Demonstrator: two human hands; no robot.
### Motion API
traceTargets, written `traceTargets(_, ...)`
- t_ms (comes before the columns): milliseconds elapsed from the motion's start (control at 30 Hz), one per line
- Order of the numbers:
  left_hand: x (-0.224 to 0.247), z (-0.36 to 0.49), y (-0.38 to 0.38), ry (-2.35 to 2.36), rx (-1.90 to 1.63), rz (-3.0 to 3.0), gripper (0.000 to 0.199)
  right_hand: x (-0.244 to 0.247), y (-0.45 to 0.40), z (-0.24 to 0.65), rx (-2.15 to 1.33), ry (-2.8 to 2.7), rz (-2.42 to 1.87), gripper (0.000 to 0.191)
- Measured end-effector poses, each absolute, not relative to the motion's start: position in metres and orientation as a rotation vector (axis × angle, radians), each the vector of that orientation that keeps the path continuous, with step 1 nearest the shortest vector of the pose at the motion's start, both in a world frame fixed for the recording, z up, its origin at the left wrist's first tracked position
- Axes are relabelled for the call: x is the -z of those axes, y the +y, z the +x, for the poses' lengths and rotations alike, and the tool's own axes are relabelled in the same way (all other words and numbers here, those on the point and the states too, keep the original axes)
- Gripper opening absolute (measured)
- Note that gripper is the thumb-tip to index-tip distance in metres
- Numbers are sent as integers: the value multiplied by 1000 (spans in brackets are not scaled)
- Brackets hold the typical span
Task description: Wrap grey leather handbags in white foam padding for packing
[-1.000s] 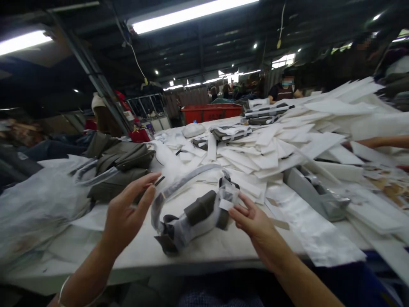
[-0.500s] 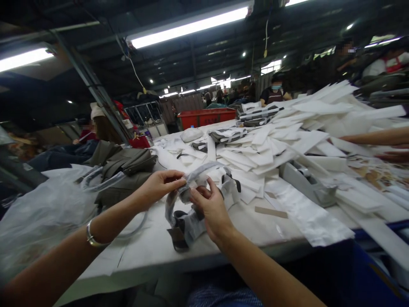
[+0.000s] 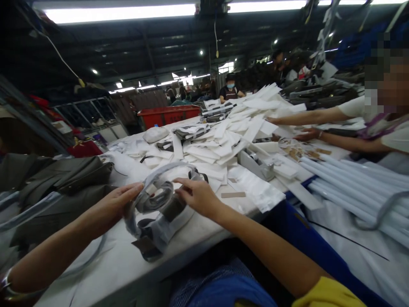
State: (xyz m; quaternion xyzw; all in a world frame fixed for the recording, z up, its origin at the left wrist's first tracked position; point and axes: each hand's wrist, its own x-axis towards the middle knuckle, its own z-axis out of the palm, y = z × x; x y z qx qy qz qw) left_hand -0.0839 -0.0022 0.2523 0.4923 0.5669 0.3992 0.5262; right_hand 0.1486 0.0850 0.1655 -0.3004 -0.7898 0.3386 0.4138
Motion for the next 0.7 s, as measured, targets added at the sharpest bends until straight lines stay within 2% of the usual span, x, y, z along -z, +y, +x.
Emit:
traceTargets(100, -251, -84, 1, 1404, -1089, 1106, 43, -126, 119, 208, -464, -2225, -1260, 26)
traceTargets(300, -255, -80, 24, 1396, -1424, 1033, 40, -57, 151, 281, -360, -2357, -1652, 23)
traceTargets(400, -252, -70, 26, 1368, -1456, 1085, 42, -46, 157, 286, -355, -2361, -1742, 21)
traceTargets(567, -237, -57, 8, 1383, -1238, 1211, 40, -48, 174, 290, -481, -2346, -1792, 14)
traceTargets(700, -233, -57, -4, 1442, -1221, 1235, 41, -49, 179, 294, -595, -2298, -1743, 15)
